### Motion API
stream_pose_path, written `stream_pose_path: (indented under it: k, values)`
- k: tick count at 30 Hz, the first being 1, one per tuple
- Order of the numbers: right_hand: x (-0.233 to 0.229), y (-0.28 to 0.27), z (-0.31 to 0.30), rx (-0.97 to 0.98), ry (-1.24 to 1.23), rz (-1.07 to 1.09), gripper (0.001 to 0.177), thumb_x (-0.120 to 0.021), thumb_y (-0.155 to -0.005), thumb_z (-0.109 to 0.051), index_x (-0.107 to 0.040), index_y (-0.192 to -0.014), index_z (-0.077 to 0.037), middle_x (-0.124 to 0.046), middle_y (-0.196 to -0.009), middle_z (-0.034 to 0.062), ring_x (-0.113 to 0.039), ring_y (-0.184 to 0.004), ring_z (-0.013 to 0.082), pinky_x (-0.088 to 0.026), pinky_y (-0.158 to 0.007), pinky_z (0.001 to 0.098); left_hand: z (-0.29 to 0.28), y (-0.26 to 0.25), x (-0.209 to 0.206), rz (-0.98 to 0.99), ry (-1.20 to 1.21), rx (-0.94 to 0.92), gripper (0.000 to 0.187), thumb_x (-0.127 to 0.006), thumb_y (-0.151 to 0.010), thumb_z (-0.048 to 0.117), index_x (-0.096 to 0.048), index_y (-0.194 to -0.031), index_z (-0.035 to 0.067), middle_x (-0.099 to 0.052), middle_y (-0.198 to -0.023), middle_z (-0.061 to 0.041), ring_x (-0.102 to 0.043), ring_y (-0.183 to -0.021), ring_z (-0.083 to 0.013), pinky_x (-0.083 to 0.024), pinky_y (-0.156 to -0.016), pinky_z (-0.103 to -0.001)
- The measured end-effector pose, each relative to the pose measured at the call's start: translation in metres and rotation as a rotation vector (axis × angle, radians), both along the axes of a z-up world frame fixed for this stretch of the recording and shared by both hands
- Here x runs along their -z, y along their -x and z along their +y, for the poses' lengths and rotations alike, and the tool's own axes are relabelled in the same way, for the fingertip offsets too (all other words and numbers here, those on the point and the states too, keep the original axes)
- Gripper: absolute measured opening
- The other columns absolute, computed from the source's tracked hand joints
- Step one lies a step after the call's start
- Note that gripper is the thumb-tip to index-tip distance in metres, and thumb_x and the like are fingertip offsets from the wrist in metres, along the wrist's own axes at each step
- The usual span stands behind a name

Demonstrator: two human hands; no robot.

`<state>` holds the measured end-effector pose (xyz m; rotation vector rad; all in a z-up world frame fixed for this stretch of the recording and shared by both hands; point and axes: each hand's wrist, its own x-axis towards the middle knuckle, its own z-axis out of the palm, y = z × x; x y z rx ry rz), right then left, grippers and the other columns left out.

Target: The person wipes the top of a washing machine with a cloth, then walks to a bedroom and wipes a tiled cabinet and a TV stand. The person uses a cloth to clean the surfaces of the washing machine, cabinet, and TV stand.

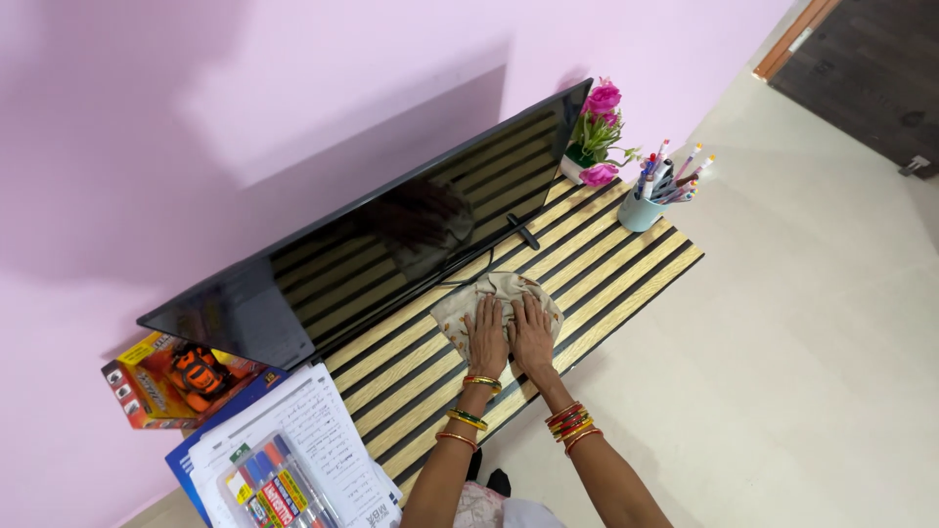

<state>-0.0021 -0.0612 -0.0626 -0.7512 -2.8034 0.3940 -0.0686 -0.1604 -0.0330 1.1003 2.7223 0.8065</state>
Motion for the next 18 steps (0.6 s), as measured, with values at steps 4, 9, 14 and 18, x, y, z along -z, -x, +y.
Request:
stream_pose_path:
  k: [4, 9, 14, 18]
  values:
    - [0.0, -0.003, 0.017, 0.075, 0.019, -0.025, 0.053, -0.046, -0.104, -0.034, -0.04, -0.152, -0.012, -0.028, -0.166, 0.014, -0.023, -0.154, 0.0309, -0.021, -0.123, 0.048, 0.022, 0.001, -0.002, -0.033, -0.018, 0.041, 0.061, -0.059, -0.094, 0.01, -0.039, -0.151, 0.005, -0.03, -0.165, -0.015, -0.023, -0.154, -0.0304, -0.015, -0.123, -0.059]
    - [0.001, -0.018, 0.033, 0.13, -0.019, 0.011, 0.054, -0.046, -0.105, -0.034, -0.04, -0.153, -0.01, -0.028, -0.166, 0.0145, -0.024, -0.153, 0.0316, -0.022, -0.122, 0.0479, 0.043, -0.006, 0.003, -0.017, -0.086, 0.107, 0.053, -0.054, -0.1, 0.015, -0.042, -0.15, 0.004, -0.034, -0.163, -0.017, -0.025, -0.153, -0.0315, -0.016, -0.123, -0.06]
    - [0.003, -0.031, 0.049, 0.242, -0.006, 0.016, 0.055, -0.048, -0.103, -0.034, -0.04, -0.153, -0.011, -0.029, -0.166, 0.0135, -0.025, -0.153, 0.0326, -0.023, -0.123, 0.0475, 0.072, -0.012, 0.01, -0.01, -0.096, 0.177, 0.054, -0.055, -0.098, 0.018, -0.043, -0.149, 0.003, -0.035, -0.162, -0.016, -0.026, -0.152, -0.0316, -0.017, -0.122, -0.06]
    - [0.003, -0.047, 0.07, 0.3, -0.004, 0.047, 0.056, -0.048, -0.104, -0.032, -0.04, -0.153, -0.009, -0.029, -0.165, 0.0152, -0.026, -0.152, 0.0342, -0.024, -0.121, 0.0477, 0.1, -0.02, 0.015, 0.01, -0.086, 0.259, 0.057, -0.057, -0.097, 0.017, -0.043, -0.15, 0.003, -0.036, -0.162, -0.016, -0.026, -0.153, -0.0315, -0.017, -0.122, -0.06]
